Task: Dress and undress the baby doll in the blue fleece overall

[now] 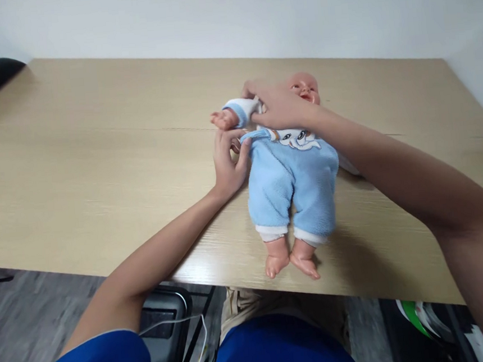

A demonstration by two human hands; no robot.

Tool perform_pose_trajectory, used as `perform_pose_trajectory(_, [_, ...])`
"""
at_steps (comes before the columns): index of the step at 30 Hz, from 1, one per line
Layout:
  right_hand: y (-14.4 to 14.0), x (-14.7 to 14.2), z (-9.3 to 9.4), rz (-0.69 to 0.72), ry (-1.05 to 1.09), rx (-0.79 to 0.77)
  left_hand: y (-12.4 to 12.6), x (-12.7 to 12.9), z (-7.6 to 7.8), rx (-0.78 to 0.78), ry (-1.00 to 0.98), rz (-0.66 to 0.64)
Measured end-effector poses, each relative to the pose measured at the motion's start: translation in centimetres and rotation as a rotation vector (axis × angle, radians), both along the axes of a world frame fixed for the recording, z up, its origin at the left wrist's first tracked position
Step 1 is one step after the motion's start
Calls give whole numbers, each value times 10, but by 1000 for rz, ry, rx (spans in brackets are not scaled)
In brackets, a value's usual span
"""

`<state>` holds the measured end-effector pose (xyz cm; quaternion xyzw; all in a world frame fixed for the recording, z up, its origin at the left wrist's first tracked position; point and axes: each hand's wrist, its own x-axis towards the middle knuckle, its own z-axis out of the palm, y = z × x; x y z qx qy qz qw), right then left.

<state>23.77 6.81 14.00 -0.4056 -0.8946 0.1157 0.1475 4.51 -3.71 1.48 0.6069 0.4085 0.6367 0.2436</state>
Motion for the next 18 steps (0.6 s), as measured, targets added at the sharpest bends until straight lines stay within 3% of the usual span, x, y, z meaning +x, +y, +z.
perform_pose_trajectory(4, [-8, 16, -1, -37, 196, -145, -2, -4, -2, 132, 53, 21])
perform_pose_trajectory(9, [-16, 13, -1, -48, 205, -174, -2, 0, -7, 186, 49, -12])
perform_pose_trajectory(18, [-35, 32, 1, -112, 208, -304, 19, 8, -21, -162, -297, -87])
